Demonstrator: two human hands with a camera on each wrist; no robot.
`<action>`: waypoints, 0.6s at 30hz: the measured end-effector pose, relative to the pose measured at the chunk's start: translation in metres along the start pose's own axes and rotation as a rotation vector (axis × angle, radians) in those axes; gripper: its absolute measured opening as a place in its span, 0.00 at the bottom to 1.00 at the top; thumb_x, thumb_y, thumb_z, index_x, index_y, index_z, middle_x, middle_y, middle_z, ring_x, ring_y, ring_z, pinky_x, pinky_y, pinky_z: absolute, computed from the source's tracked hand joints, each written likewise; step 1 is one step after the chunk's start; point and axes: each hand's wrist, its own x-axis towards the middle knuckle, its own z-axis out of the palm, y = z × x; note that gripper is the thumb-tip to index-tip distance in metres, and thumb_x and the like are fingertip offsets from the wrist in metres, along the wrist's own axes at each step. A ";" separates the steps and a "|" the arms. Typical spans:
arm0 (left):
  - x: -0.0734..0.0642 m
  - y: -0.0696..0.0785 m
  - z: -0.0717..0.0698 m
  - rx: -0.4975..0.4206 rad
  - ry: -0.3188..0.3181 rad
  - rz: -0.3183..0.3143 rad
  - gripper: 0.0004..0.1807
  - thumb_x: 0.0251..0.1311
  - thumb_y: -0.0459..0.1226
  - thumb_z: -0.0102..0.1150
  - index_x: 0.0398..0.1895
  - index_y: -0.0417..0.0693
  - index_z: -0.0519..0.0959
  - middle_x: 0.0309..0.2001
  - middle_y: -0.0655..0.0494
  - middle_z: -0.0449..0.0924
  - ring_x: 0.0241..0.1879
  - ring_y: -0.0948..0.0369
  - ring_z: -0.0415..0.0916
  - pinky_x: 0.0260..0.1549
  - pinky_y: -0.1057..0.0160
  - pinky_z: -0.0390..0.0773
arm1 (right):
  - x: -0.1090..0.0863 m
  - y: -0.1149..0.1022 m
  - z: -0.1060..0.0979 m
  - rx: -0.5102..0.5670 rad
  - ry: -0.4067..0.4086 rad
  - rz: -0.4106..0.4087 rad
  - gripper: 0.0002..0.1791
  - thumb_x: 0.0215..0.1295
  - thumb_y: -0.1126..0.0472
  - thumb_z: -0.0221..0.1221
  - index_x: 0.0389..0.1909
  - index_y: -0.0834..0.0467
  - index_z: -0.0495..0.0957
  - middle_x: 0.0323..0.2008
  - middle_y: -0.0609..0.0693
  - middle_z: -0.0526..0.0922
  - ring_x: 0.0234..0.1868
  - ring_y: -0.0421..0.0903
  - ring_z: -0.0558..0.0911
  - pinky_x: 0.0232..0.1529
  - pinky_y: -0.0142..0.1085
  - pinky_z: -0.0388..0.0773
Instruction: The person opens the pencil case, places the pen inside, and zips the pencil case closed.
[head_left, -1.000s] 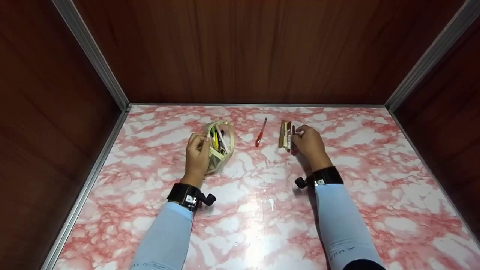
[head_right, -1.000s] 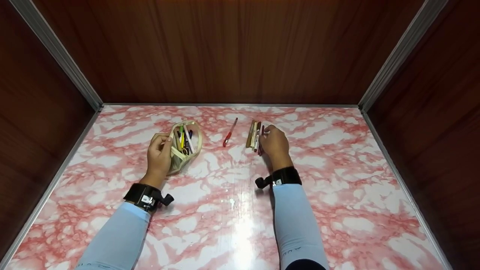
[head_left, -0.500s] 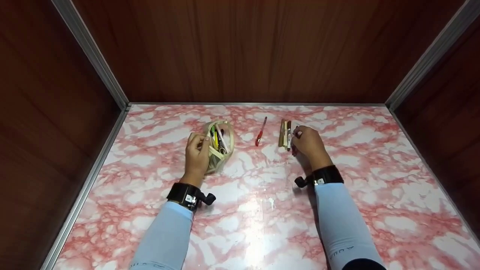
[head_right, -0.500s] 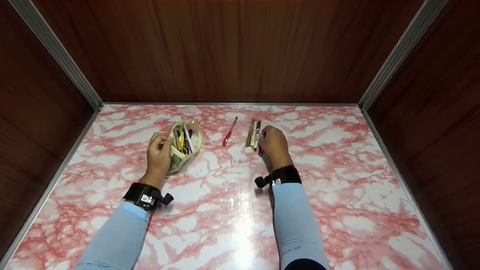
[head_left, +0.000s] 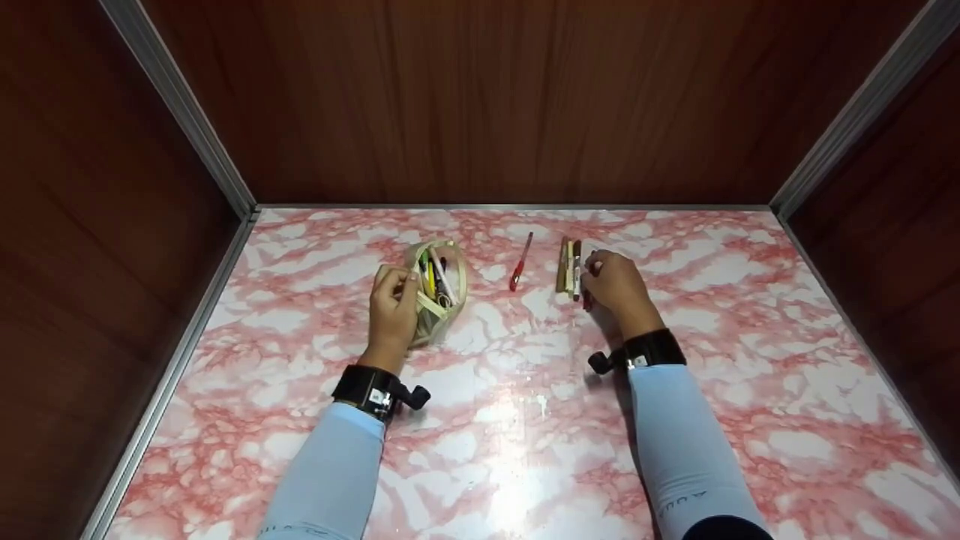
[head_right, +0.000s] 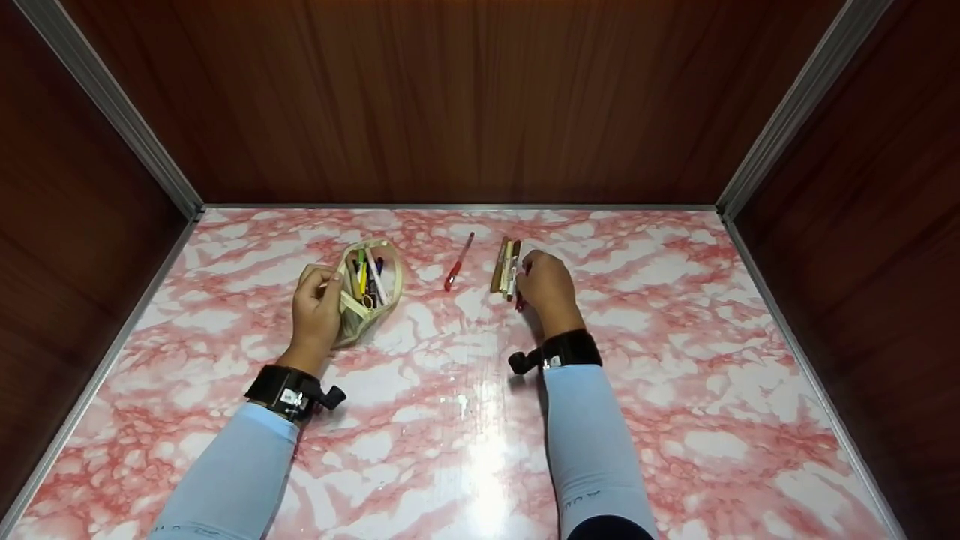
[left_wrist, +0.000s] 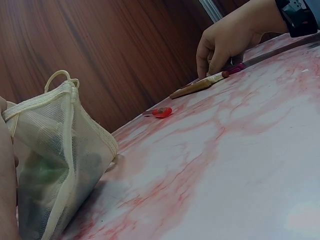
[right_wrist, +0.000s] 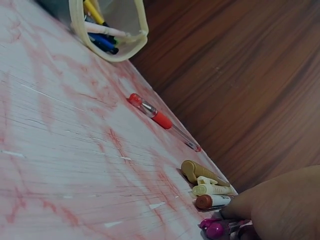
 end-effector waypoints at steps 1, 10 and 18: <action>0.000 0.000 0.000 0.000 0.004 0.003 0.09 0.80 0.32 0.61 0.38 0.36 0.83 0.49 0.46 0.80 0.51 0.61 0.80 0.53 0.68 0.83 | 0.000 0.000 0.000 -0.006 0.001 -0.002 0.13 0.79 0.63 0.60 0.57 0.65 0.85 0.35 0.58 0.88 0.43 0.62 0.88 0.56 0.57 0.83; -0.001 0.001 -0.001 -0.007 0.003 0.004 0.09 0.80 0.31 0.62 0.38 0.35 0.83 0.49 0.46 0.80 0.49 0.62 0.80 0.53 0.68 0.84 | 0.001 -0.004 -0.003 0.028 0.014 0.033 0.19 0.80 0.64 0.57 0.64 0.65 0.86 0.46 0.66 0.93 0.36 0.56 0.90 0.54 0.54 0.85; 0.000 -0.001 0.000 -0.009 0.008 0.022 0.09 0.80 0.31 0.62 0.37 0.36 0.82 0.48 0.46 0.79 0.49 0.61 0.80 0.53 0.69 0.83 | 0.002 -0.012 -0.007 0.218 0.127 0.066 0.17 0.81 0.63 0.61 0.62 0.66 0.87 0.37 0.60 0.88 0.25 0.39 0.81 0.30 0.33 0.79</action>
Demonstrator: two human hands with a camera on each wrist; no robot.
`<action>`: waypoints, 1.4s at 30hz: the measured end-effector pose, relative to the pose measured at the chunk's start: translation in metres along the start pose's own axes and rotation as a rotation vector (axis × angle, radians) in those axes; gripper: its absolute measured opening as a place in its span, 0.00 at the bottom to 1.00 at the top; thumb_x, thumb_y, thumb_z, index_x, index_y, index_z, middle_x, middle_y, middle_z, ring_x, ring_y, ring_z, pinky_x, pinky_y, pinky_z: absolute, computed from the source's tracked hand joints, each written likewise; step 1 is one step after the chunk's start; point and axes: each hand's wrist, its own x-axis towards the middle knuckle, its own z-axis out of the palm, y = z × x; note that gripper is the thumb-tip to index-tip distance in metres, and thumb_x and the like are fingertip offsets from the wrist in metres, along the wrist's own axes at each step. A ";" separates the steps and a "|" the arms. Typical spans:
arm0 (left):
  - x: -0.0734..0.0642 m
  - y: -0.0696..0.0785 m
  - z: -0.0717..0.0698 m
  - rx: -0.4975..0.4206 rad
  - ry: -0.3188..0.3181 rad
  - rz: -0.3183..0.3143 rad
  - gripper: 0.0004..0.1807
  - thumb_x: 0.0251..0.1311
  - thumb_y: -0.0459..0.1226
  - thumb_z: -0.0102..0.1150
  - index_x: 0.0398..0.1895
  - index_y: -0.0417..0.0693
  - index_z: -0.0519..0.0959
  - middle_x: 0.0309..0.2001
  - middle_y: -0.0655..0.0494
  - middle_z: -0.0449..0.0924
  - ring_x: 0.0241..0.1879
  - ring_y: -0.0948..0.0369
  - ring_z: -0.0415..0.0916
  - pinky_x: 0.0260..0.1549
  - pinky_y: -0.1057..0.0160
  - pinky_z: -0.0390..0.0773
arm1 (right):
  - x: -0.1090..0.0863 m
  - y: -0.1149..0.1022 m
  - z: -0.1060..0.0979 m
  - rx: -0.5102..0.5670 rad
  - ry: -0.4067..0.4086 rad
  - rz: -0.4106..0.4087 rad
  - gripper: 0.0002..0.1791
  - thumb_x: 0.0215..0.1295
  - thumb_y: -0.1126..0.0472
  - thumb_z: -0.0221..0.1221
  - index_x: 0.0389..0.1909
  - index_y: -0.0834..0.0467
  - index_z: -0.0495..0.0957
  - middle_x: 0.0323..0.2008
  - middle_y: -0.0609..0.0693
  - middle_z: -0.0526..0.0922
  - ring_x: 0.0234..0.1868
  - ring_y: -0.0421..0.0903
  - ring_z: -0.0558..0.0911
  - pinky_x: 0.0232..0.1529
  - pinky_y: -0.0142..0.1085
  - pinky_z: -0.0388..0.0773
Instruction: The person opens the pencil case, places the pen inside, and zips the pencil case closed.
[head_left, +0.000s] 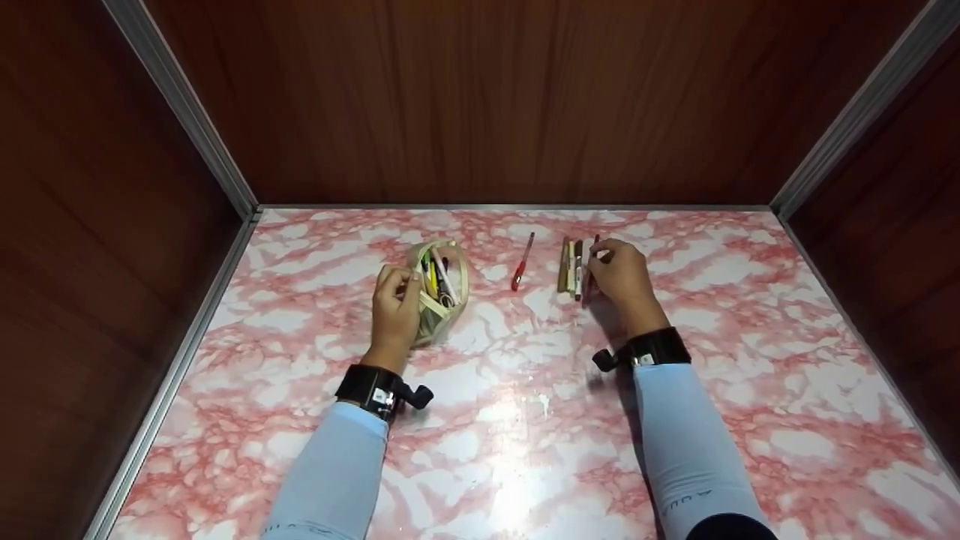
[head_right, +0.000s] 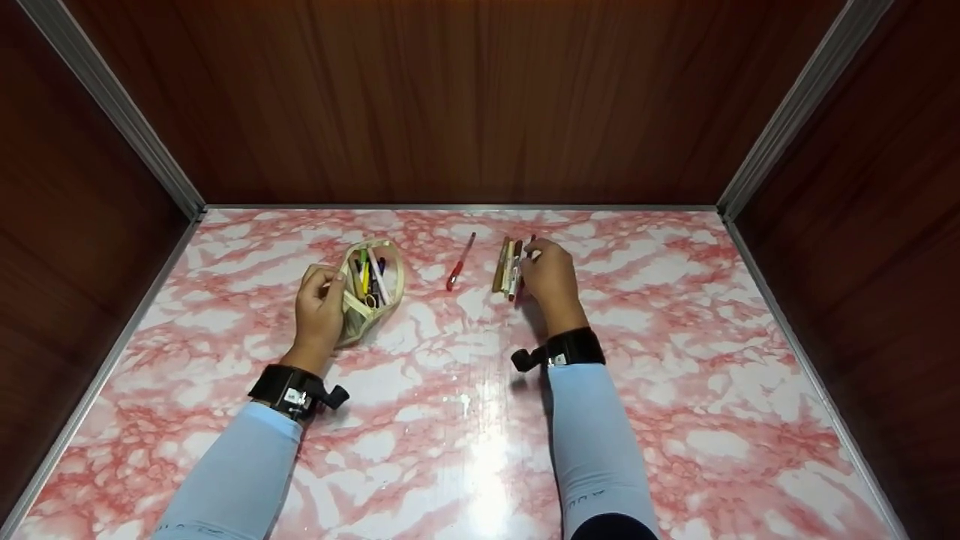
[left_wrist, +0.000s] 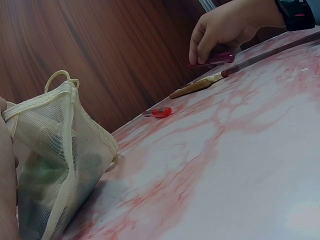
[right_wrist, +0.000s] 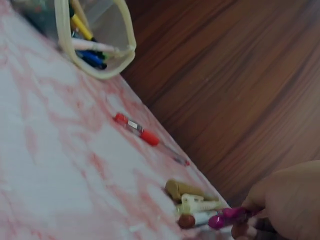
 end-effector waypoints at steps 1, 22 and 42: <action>0.000 0.000 -0.001 0.001 0.001 -0.001 0.09 0.80 0.31 0.62 0.37 0.36 0.83 0.48 0.46 0.79 0.49 0.61 0.80 0.53 0.68 0.83 | 0.001 -0.004 0.001 0.026 0.011 -0.005 0.16 0.80 0.64 0.62 0.61 0.66 0.87 0.37 0.61 0.88 0.25 0.39 0.81 0.29 0.31 0.78; 0.001 0.001 -0.003 0.009 -0.016 -0.010 0.09 0.81 0.32 0.61 0.39 0.35 0.82 0.49 0.44 0.79 0.51 0.58 0.81 0.54 0.65 0.85 | -0.005 -0.091 0.070 0.587 -0.068 -0.035 0.05 0.75 0.73 0.66 0.45 0.73 0.86 0.31 0.48 0.90 0.26 0.38 0.90 0.36 0.39 0.94; 0.003 -0.002 -0.002 -0.056 -0.033 -0.005 0.12 0.84 0.35 0.61 0.36 0.40 0.82 0.67 0.42 0.77 0.69 0.51 0.78 0.68 0.58 0.80 | -0.033 -0.154 0.162 0.317 -0.290 -0.123 0.03 0.70 0.67 0.73 0.36 0.62 0.90 0.29 0.44 0.87 0.30 0.36 0.81 0.33 0.26 0.77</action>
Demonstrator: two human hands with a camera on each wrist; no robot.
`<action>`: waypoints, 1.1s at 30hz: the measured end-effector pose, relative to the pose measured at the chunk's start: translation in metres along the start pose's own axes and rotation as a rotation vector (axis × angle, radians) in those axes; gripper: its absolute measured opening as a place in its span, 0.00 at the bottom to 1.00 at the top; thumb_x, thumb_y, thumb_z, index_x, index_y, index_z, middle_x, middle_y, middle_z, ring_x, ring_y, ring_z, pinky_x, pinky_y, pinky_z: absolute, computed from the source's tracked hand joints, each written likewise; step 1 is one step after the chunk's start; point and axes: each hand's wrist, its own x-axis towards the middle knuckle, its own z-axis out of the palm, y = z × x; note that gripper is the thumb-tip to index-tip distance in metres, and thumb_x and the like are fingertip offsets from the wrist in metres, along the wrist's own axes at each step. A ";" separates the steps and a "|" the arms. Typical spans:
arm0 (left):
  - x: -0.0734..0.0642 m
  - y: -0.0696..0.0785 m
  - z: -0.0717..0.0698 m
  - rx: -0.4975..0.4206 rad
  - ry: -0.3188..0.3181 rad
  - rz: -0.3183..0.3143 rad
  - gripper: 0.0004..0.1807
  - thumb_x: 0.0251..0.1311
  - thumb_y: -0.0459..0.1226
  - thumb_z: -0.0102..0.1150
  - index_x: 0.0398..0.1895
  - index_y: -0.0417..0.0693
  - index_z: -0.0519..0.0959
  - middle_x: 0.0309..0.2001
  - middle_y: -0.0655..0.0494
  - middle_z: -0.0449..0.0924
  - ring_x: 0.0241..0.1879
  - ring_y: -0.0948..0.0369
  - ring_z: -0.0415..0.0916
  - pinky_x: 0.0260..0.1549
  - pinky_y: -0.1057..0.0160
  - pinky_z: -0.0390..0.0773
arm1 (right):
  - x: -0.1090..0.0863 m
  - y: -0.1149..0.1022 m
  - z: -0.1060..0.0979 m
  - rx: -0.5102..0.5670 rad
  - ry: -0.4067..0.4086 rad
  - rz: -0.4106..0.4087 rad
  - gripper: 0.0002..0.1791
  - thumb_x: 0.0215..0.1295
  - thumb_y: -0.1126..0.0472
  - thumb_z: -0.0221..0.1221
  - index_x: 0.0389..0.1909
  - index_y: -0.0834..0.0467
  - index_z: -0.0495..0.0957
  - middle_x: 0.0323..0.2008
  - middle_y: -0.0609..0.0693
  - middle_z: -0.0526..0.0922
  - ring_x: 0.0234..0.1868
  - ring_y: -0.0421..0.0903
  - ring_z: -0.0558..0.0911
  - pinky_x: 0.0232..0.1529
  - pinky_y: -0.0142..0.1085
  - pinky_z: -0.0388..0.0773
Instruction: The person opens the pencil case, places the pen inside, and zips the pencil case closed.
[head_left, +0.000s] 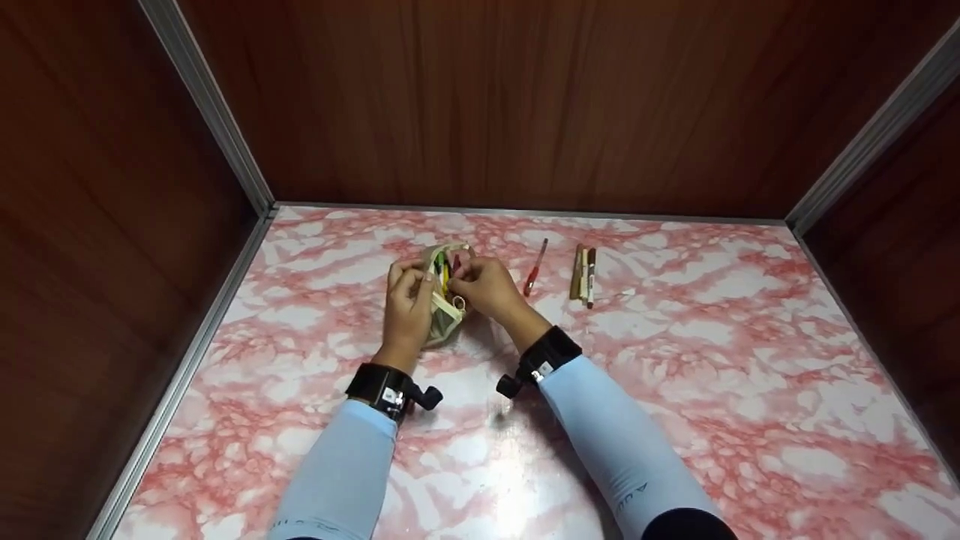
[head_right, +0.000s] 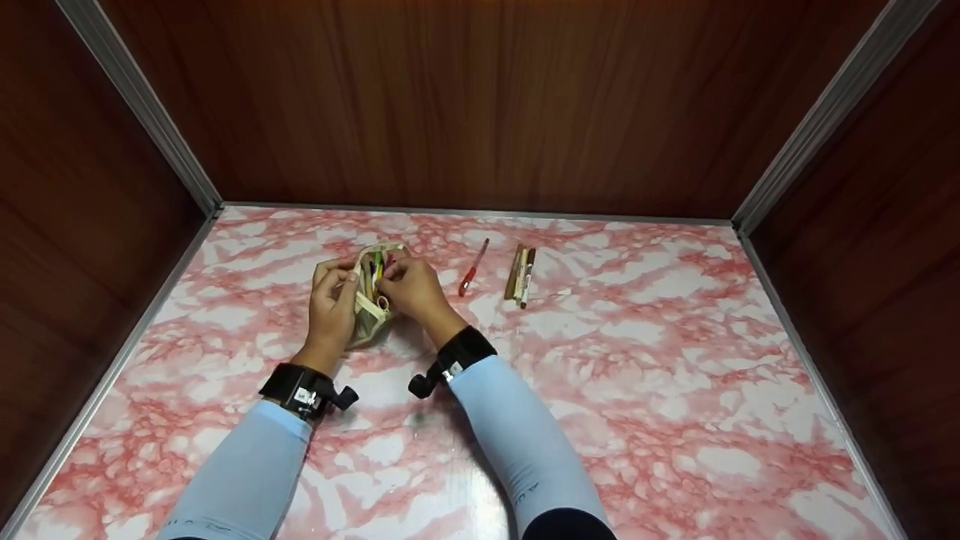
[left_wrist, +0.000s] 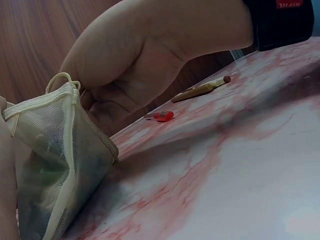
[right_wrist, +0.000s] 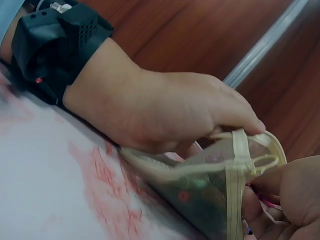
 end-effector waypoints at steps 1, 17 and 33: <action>0.000 0.000 0.000 0.000 -0.002 0.002 0.12 0.84 0.35 0.61 0.37 0.40 0.82 0.68 0.43 0.77 0.69 0.50 0.78 0.69 0.58 0.80 | 0.000 -0.001 0.001 0.017 -0.017 -0.003 0.03 0.71 0.67 0.72 0.38 0.63 0.90 0.30 0.46 0.89 0.30 0.36 0.82 0.34 0.27 0.79; 0.001 0.000 0.000 -0.014 0.015 0.045 0.10 0.81 0.32 0.62 0.36 0.36 0.82 0.64 0.41 0.82 0.66 0.48 0.81 0.64 0.64 0.82 | -0.006 -0.009 -0.007 -0.136 -0.278 -0.141 0.09 0.74 0.72 0.69 0.50 0.65 0.94 0.50 0.63 0.94 0.54 0.46 0.86 0.53 0.28 0.81; -0.001 0.001 0.000 0.007 0.002 0.002 0.12 0.83 0.34 0.60 0.37 0.36 0.81 0.62 0.46 0.82 0.66 0.52 0.80 0.70 0.55 0.83 | -0.014 0.017 -0.050 -0.022 -0.073 -0.016 0.09 0.75 0.69 0.69 0.52 0.67 0.91 0.47 0.59 0.93 0.41 0.45 0.88 0.43 0.30 0.87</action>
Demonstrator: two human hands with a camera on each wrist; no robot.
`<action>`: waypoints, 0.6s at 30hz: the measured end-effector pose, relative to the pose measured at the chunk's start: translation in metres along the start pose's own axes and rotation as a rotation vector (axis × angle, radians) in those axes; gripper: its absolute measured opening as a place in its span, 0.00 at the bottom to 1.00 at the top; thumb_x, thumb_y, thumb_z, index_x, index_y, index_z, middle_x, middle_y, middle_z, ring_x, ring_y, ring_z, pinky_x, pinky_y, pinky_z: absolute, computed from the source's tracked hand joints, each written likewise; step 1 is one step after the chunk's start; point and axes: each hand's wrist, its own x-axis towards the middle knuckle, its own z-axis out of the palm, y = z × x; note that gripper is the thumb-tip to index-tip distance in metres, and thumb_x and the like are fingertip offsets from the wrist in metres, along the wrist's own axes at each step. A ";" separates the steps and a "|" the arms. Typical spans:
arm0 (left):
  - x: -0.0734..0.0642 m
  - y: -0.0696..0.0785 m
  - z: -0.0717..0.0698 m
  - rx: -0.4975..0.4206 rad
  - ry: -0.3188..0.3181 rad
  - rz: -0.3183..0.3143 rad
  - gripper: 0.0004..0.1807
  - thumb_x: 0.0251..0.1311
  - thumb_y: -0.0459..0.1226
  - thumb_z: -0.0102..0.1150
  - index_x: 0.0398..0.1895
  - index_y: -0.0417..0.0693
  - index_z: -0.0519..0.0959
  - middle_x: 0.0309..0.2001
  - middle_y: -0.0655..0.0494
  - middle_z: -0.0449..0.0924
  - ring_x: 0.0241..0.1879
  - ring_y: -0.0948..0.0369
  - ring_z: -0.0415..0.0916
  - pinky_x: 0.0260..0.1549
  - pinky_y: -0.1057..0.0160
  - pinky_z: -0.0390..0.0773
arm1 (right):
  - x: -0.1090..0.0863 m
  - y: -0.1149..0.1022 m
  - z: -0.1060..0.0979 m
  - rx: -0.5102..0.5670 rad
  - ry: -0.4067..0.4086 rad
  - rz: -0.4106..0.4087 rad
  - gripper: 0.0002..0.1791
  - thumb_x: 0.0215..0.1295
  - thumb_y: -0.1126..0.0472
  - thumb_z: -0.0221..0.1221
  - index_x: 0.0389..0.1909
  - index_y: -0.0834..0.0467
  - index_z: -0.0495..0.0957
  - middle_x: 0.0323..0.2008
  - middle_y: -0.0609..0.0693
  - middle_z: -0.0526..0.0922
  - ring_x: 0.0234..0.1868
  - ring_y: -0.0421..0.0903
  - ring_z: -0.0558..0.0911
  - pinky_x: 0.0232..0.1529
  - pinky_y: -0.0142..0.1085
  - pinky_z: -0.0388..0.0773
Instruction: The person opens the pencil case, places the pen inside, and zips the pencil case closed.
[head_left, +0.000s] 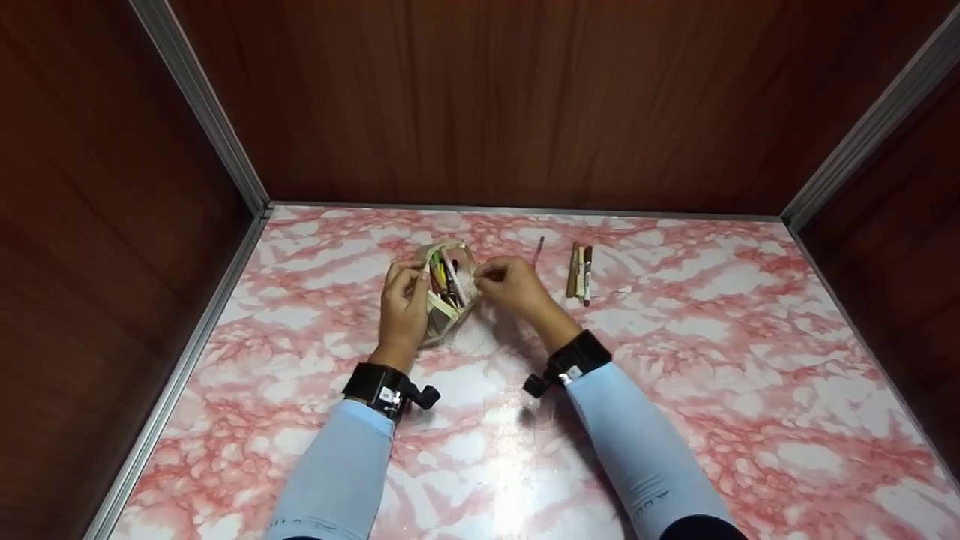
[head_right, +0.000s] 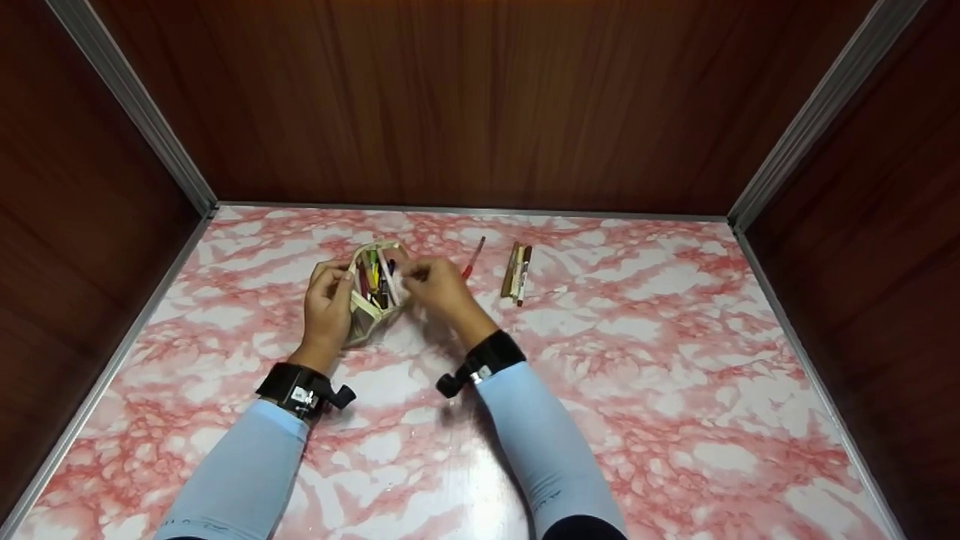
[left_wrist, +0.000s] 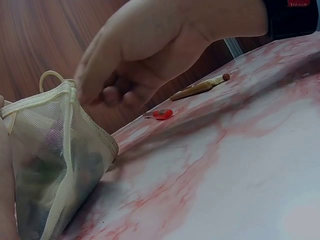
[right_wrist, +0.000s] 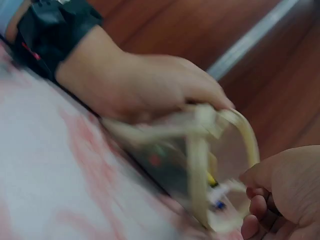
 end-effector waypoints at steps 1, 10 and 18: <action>0.000 0.000 0.000 0.005 0.003 0.009 0.12 0.83 0.33 0.60 0.36 0.37 0.81 0.62 0.45 0.82 0.66 0.52 0.81 0.70 0.55 0.83 | -0.001 0.004 -0.009 -0.013 0.028 0.014 0.10 0.76 0.67 0.69 0.53 0.66 0.90 0.47 0.59 0.93 0.40 0.48 0.89 0.42 0.31 0.87; -0.001 0.000 0.002 0.020 0.009 0.040 0.13 0.82 0.32 0.61 0.34 0.36 0.81 0.59 0.42 0.83 0.64 0.50 0.81 0.65 0.63 0.81 | -0.013 0.047 -0.089 -0.156 0.279 0.047 0.12 0.83 0.62 0.63 0.53 0.66 0.90 0.42 0.60 0.90 0.33 0.44 0.84 0.34 0.29 0.80; -0.001 0.001 0.002 0.022 0.033 0.045 0.11 0.80 0.30 0.62 0.35 0.35 0.82 0.58 0.42 0.84 0.63 0.50 0.82 0.64 0.61 0.81 | -0.021 0.071 -0.125 -0.279 0.381 0.088 0.14 0.82 0.61 0.61 0.56 0.64 0.90 0.46 0.61 0.90 0.34 0.46 0.81 0.32 0.32 0.76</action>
